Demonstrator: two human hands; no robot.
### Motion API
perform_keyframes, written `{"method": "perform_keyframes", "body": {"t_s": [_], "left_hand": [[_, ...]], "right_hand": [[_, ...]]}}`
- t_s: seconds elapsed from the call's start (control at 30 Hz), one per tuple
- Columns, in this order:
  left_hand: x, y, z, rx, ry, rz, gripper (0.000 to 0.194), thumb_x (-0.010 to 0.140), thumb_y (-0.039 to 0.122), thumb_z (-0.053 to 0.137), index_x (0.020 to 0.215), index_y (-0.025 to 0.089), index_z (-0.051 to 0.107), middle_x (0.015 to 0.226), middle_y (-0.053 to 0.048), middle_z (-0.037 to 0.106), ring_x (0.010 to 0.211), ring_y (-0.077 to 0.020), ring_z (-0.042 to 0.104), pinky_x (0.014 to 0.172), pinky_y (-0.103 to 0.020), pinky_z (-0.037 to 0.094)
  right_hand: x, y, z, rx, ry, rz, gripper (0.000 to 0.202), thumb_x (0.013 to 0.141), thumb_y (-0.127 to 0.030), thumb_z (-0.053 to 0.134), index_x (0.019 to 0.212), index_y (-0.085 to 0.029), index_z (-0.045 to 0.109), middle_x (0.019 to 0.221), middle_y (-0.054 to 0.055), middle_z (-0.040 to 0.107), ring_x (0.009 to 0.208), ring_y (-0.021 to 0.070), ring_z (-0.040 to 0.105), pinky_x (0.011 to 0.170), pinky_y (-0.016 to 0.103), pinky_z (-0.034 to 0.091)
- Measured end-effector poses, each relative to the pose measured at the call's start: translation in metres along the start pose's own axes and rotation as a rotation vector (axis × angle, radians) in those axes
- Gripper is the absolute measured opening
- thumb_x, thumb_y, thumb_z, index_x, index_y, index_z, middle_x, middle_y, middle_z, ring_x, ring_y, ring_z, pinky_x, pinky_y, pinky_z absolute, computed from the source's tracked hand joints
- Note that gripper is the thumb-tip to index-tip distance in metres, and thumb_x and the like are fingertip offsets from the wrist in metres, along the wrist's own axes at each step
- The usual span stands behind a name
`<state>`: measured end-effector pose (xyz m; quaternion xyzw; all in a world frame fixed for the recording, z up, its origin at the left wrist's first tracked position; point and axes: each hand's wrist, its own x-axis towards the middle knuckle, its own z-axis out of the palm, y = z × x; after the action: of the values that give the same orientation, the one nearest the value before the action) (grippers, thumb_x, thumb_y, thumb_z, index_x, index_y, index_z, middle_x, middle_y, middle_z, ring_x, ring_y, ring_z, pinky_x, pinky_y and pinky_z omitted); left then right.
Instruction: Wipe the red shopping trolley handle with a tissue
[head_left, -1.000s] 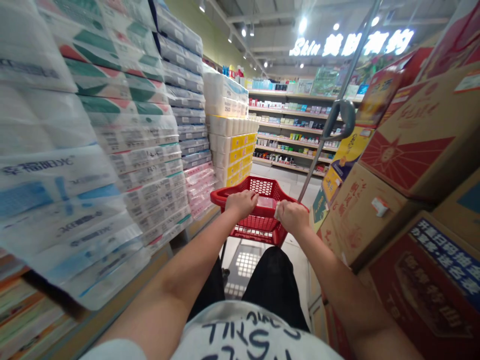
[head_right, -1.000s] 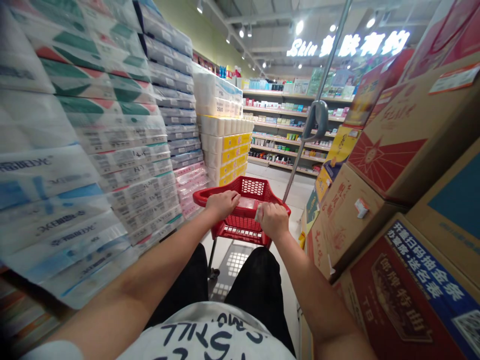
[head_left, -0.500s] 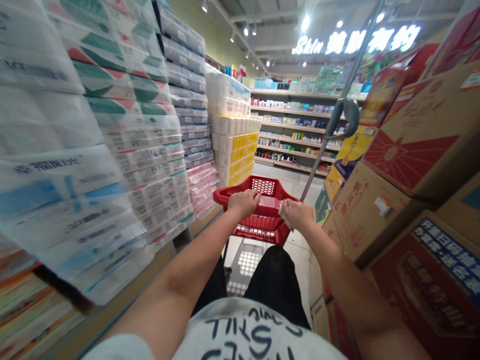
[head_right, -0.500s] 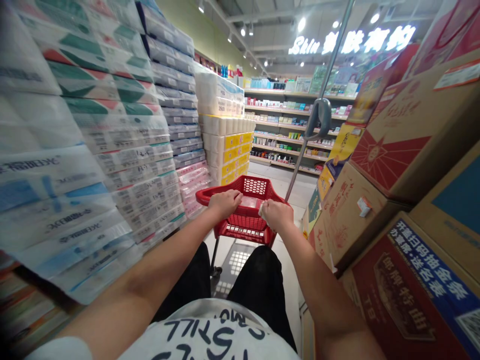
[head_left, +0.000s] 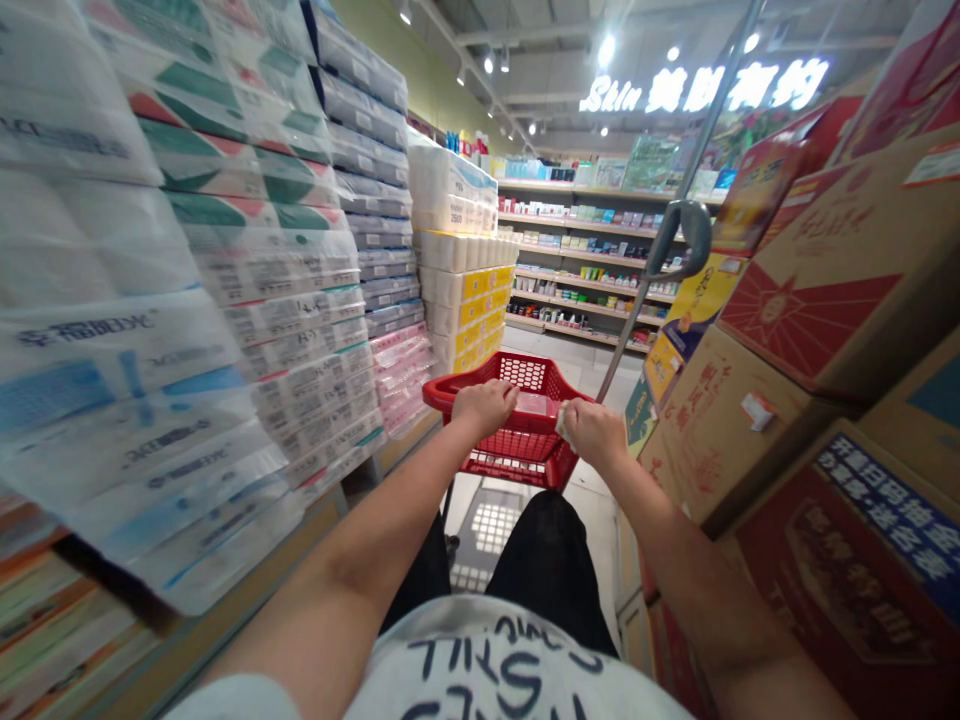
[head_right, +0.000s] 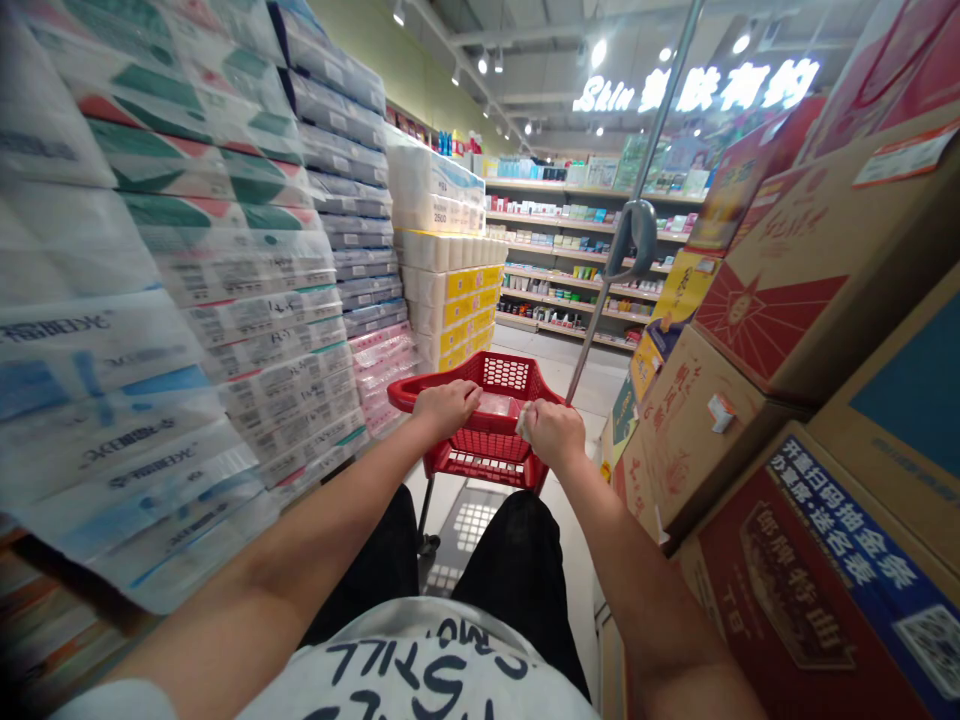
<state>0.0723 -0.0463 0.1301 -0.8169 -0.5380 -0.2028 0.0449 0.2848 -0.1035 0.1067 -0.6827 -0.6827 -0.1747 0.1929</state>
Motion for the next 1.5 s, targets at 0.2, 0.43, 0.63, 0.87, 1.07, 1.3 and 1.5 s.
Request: {"method": "perform_keyframes", "body": {"t_s": [0.2,0.43,0.63,0.87,1.07,1.3,1.5], "left_hand": [[-0.002,0.000,-0.003,-0.022,-0.008,0.013,0.048,0.096,0.051,0.022,0.110,0.028,0.062,0.115,-0.003,0.067,0.101,-0.0231,0.065,0.083,-0.035,0.047],[-0.003,0.002,-0.001,-0.006,-0.002,0.002,0.050,0.097,0.051,0.021,0.111,0.027,0.062,0.115,-0.004,0.067,0.101,-0.0237,0.065,0.084,-0.036,0.047],[-0.005,0.001,-0.003,-0.004,-0.009,-0.021,0.049,0.096,0.052,0.021,0.112,0.028,0.062,0.117,-0.003,0.067,0.101,-0.0241,0.065,0.084,-0.036,0.047],[-0.009,0.002,-0.005,-0.028,-0.013,-0.053,0.050,0.096,0.054,0.022,0.111,0.028,0.062,0.119,-0.003,0.066,0.102,-0.0232,0.065,0.087,-0.036,0.046],[-0.010,-0.003,-0.004,-0.019,0.005,-0.029,0.050,0.097,0.053,0.021,0.111,0.028,0.063,0.117,-0.003,0.067,0.102,-0.0234,0.065,0.088,-0.037,0.046],[-0.012,0.001,-0.005,-0.035,0.004,-0.033,0.051,0.096,0.053,0.022,0.111,0.027,0.063,0.116,-0.004,0.067,0.102,-0.0235,0.065,0.086,-0.036,0.046],[-0.014,0.001,-0.008,-0.018,-0.012,-0.065,0.048,0.097,0.051,0.023,0.111,0.028,0.063,0.119,-0.003,0.067,0.104,-0.0232,0.064,0.088,-0.035,0.045]], "right_hand": [[-0.027,0.030,0.023,0.061,0.317,-0.258,0.037,0.096,-0.025,0.033,0.116,-0.013,0.061,0.110,0.012,0.065,0.102,0.0212,0.055,0.098,0.033,0.032],[0.021,0.031,-0.007,-0.013,-0.234,0.004,0.045,0.099,-0.032,0.024,0.089,-0.019,0.067,0.090,0.008,0.069,0.081,0.0193,0.061,0.067,0.026,0.037],[-0.012,0.019,0.014,0.005,0.149,-0.143,0.038,0.099,-0.030,0.031,0.099,-0.015,0.066,0.093,0.010,0.068,0.089,0.0208,0.059,0.087,0.031,0.035],[-0.009,0.007,0.014,0.001,0.129,0.047,0.037,0.094,-0.032,0.034,0.090,-0.017,0.068,0.086,0.010,0.068,0.079,0.0221,0.059,0.077,0.031,0.037],[-0.003,0.014,0.009,-0.020,0.071,-0.058,0.040,0.095,-0.032,0.031,0.087,-0.019,0.068,0.083,0.008,0.070,0.082,0.0207,0.061,0.093,0.034,0.033],[-0.028,0.029,0.024,-0.025,0.325,-0.116,0.035,0.094,-0.024,0.033,0.106,-0.013,0.063,0.103,0.012,0.068,0.101,0.0220,0.058,0.103,0.036,0.027],[0.011,0.016,-0.009,-0.251,-0.223,-0.228,0.025,0.090,-0.022,0.042,0.090,-0.015,0.066,0.092,0.011,0.068,0.080,0.0213,0.062,0.076,0.030,0.036]]}}
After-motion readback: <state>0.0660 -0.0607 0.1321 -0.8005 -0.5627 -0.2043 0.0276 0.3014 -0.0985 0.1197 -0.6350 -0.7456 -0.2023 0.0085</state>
